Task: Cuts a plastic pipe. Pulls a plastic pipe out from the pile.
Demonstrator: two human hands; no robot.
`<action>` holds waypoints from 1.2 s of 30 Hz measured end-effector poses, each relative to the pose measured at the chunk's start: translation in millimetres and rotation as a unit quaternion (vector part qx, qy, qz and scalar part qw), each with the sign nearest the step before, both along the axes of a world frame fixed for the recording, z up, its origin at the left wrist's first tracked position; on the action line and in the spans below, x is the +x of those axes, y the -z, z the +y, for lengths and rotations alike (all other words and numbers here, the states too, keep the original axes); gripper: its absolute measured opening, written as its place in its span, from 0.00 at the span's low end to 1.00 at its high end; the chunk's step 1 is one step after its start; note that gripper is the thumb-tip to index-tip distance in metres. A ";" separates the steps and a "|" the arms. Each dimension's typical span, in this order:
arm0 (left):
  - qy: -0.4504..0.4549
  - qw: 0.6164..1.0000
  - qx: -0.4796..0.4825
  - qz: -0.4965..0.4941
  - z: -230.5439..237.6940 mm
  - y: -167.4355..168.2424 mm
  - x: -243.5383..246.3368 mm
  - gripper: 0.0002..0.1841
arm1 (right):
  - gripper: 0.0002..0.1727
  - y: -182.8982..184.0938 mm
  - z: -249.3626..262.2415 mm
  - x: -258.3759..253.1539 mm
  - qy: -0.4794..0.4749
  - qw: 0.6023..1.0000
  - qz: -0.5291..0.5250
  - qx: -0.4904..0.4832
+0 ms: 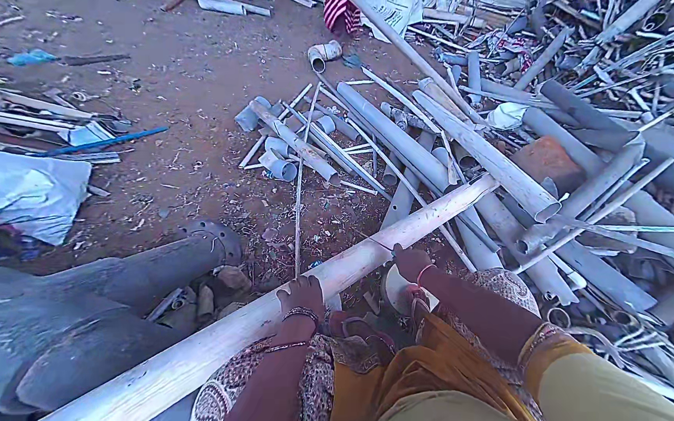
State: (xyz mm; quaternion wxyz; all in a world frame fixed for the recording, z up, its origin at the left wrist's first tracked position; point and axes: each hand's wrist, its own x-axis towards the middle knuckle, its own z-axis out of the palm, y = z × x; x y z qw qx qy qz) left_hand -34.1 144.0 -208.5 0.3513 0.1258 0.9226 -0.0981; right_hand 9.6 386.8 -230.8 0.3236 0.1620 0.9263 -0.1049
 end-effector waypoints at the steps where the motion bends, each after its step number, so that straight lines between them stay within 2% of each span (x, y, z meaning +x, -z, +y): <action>1: 0.012 1.000 -0.012 0.009 2.6 6.5 2.5 0.44 | 0.26 2.5 26.7 -10.4 0.059 0.998 0.001 0.026; 3: 0.025 0.999 -0.011 0.031 4.8 7.7 2.4 0.35 | 0.30 0.1 73.0 -23.8 0.155 0.985 -0.005 0.077; 5: 0.030 0.999 -0.004 0.045 6.4 6.7 -1.8 0.29 | 0.31 -6.1 80.6 -26.5 0.163 0.981 -0.015 0.102; 8: 0.023 0.998 -0.016 0.059 13.4 11.3 -7.8 0.24 | 0.21 -23.0 16.9 -17.8 -0.004 0.998 -0.026 0.061; 10: 0.009 0.998 -0.018 0.062 16.0 13.7 -10.7 0.24 | 0.20 -34.5 -29.8 -7.3 -0.115 0.992 -0.038 0.020; 12: -0.006 0.998 -0.009 0.069 12.6 17.5 -8.3 0.24 | 0.21 -28.6 -32.7 -8.7 -0.131 0.991 -0.033 0.010; 14: 0.000 0.997 -0.009 0.072 8.5 22.3 -3.8 0.28 | 0.21 -15.0 14.7 -24.4 -0.039 0.998 -0.017 0.053; 17: 0.014 0.997 -0.017 0.077 4.5 29.8 4.0 0.43 | 0.28 -10.9 108.2 -38.7 0.127 0.982 -0.028 0.136; 19: 0.019 0.996 -0.020 0.085 6.8 31.1 -0.8 0.50 | 0.29 -17.0 128.7 -38.0 0.095 0.985 -0.047 0.138; 22: 0.046 0.994 0.015 0.093 20.1 39.0 -5.4 0.62 | 0.24 -15.8 106.9 -22.6 -0.073 0.994 -0.044 0.065; 23: 0.058 0.993 0.026 0.095 25.5 39.8 -7.2 0.64 | 0.23 -12.8 104.9 -21.1 -0.100 0.993 -0.036 0.055; 25: 0.080 0.993 0.035 0.085 30.9 37.5 -6.3 0.65 | 0.23 -3.1 126.8 -20.5 -0.051 0.996 -0.032 0.073; 28: 0.085 0.991 0.043 0.093 25.6 37.2 -6.5 0.67 | 0.24 11.2 188.6 -31.6 0.136 0.982 -0.015 0.134; 29: 0.080 0.990 0.050 0.102 21.2 40.7 -8.4 0.67 | 0.25 12.5 195.8 -38.4 0.167 0.976 -0.014 0.142; 30: 0.077 0.990 0.049 0.105 17.1 45.6 -9.5 0.68 | 0.25 13.1 193.2 -42.3 0.172 0.975 -0.016 0.139; 34: 0.089 0.993 0.024 0.073 15.7 53.8 -19.6 0.70 | 0.24 13.0 176.8 -39.8 0.069 0.993 -0.021 0.097; 36: 0.097 0.994 0.010 0.054 18.7 56.1 -20.7 0.71 | 0.24 21.3 199.5 -34.7 0.124 0.985 -0.018 0.117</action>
